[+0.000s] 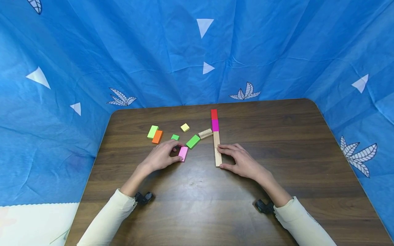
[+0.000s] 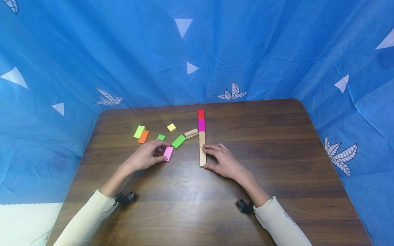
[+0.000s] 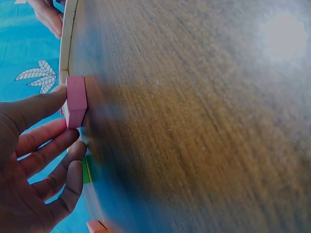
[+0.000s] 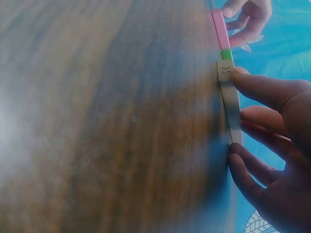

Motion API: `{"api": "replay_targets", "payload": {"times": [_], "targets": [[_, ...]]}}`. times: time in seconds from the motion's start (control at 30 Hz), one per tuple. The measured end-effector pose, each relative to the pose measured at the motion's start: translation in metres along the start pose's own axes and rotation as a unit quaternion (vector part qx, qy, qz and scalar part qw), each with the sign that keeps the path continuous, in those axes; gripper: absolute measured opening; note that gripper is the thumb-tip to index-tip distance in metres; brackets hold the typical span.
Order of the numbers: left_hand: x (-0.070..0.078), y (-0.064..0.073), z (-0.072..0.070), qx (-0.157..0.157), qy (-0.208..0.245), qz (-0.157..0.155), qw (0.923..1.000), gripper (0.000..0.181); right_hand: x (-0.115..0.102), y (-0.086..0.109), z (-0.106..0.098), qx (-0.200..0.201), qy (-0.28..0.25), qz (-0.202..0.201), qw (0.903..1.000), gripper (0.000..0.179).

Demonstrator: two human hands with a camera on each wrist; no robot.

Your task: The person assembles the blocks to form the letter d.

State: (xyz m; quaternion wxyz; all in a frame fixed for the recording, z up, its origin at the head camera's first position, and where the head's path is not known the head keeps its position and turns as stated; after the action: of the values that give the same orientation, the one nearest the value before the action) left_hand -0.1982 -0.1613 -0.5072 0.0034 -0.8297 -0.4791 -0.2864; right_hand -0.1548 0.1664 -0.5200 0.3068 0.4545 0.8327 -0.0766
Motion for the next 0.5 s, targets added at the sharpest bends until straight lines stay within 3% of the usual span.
{"api": "replay_targets", "payload": {"times": [0.5], "targets": [[0.0021,-0.0014,0.0002,-0.007,0.002,-0.001,1.0000,0.052,-0.0007,0.0000,-0.0004,-0.002,0.001,0.001,1.0000,0.069]]}}
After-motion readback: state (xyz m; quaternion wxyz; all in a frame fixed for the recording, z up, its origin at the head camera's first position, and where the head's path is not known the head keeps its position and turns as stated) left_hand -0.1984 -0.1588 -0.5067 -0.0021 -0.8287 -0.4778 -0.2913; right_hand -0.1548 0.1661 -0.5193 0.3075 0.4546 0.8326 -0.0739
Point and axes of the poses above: each hand's wrist, its own y-axis away from the middle knuckle, its own z-axis out of the palm, x = y × z, the point moved 3 cm from there along -y, towards the middle knuckle, and after that the axes turned 10 degrees about -x, right-handed, at the moved point
